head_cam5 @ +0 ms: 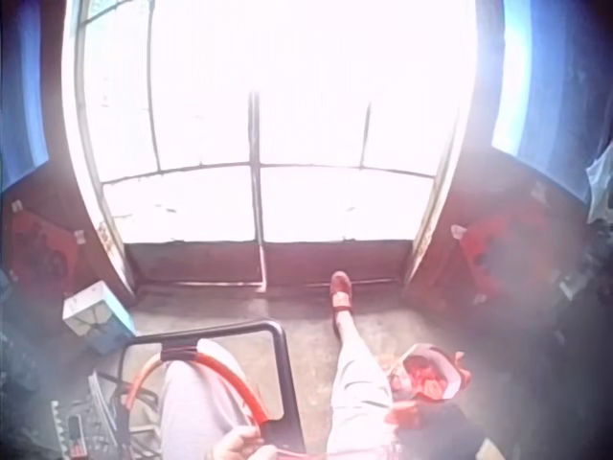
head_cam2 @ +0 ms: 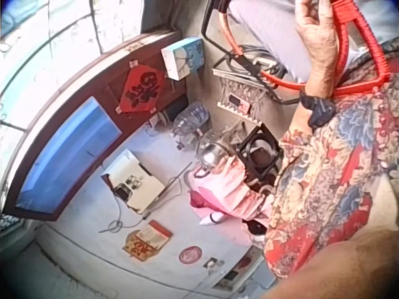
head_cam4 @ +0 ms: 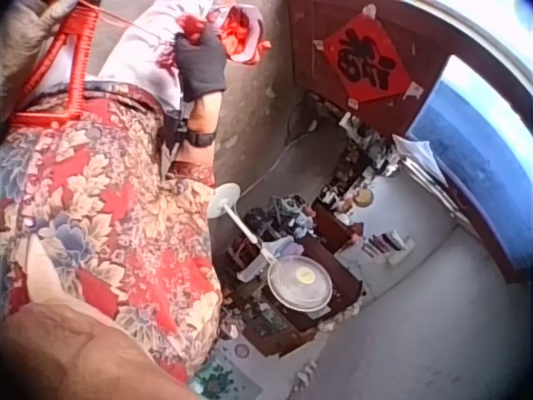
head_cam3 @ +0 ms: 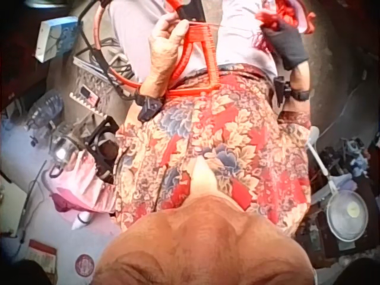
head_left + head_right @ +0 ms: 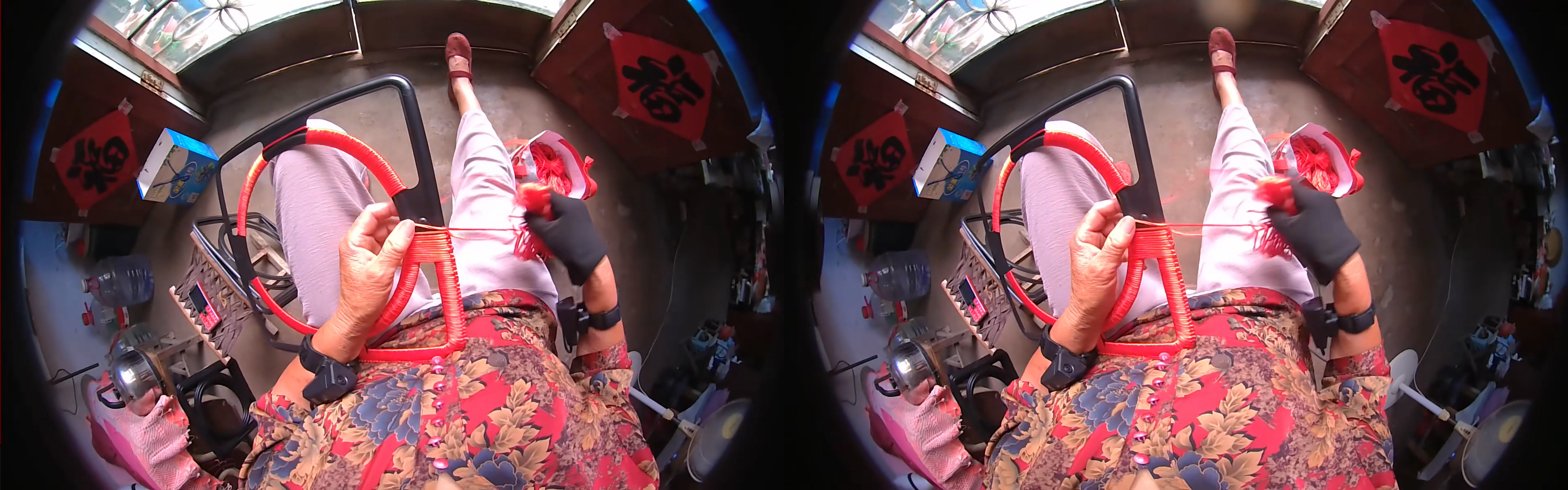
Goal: The recorder is wrapping a black plastic frame with red nylon rope and later attaches decorative red plastic flowers.
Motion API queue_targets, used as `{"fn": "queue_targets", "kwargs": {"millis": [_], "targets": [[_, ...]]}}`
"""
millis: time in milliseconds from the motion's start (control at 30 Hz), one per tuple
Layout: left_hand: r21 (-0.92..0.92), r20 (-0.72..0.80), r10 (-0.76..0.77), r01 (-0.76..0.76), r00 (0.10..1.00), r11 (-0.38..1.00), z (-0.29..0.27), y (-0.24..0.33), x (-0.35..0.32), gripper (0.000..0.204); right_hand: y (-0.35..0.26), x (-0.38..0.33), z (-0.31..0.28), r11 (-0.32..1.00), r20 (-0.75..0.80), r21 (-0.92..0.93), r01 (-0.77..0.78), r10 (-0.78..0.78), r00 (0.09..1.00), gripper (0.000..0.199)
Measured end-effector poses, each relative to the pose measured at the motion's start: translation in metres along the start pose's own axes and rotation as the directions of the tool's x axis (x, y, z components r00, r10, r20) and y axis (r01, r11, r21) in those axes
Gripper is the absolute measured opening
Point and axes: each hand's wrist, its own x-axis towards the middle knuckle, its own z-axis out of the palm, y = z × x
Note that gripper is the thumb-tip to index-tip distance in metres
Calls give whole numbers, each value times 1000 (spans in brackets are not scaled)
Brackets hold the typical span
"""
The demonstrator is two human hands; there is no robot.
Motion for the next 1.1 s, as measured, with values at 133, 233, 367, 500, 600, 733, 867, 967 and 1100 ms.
{"fn": "queue_targets", "kwargs": {"millis": [133,233,367,500,600,733,867,967,1100], "targets": [[-83,104,-80,89,991,993,-6,2,-2,23,185,1,-34,703,-243,711,15,226,943,23],[-117,193,-140,165,971,979,-1,3,4,22,209,-34,-52,462,-330,879,117,413,849,21],[-95,331,-217,261,918,961,6,8,6,27,144,-31,-27,423,-200,906,6,416,887,28],[-113,332,-227,277,916,954,-1,7,2,29,0,-4,13,735,240,652,-187,34,970,53],[-94,319,-217,259,923,961,3,5,1,30,-50,-3,41,557,560,696,-453,-26,828,51],[-155,326,-207,268,922,951,3,7,1,31,-35,-7,61,668,655,642,-376,-223,722,22],[-175,329,-187,254,926,951,0,10,1,31,5,-6,43,853,499,472,-221,-53,865,16],[-197,339,-191,268,921,943,-3,9,3,30,24,-11,17,685,335,642,-345,154,929,9],[-216,305,-199,271,931,938,-3,10,1,28,76,-25,-3,408,234,847,-340,289,928,13]]}}
